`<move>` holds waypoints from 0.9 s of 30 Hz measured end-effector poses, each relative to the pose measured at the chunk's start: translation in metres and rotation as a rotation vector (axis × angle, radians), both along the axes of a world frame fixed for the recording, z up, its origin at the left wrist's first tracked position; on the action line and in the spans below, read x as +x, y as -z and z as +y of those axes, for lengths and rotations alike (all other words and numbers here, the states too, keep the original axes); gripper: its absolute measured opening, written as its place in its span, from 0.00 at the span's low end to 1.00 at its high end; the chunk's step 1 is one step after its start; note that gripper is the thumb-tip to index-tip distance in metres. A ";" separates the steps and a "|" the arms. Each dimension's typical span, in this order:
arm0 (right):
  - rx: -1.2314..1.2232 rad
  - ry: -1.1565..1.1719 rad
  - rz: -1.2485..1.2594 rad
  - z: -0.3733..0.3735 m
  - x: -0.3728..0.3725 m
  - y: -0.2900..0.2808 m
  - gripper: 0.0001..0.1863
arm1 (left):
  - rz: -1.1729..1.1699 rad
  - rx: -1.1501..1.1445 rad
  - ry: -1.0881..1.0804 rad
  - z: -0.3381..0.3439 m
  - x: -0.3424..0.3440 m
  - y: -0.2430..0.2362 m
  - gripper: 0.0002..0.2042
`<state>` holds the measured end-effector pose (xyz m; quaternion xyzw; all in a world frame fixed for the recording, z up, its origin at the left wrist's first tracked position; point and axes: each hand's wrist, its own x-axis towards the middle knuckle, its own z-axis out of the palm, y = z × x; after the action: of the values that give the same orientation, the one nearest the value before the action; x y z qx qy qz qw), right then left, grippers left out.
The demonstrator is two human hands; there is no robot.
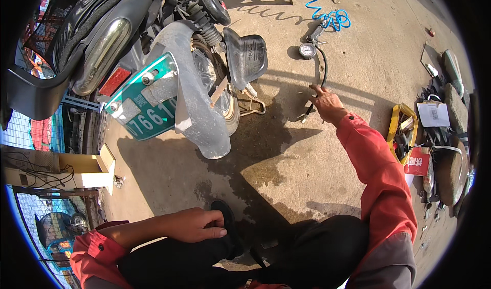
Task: The person removes a screw from the scooter tire using a screwdriver, then uses a tire inflator to add air. They also pour water from a bottle onto the tire area.
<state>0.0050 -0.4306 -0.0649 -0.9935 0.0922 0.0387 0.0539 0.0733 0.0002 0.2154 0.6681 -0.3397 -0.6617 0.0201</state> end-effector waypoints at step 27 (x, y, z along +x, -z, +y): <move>0.603 0.258 -0.117 0.098 -0.062 -0.229 0.17 | 0.185 -0.746 0.272 -0.060 0.043 0.044 0.14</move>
<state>-0.0575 -0.3330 0.1642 -0.9135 0.1984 -0.0003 0.3552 0.1161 -0.0596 0.1718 0.5017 -0.6385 -0.5469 0.2037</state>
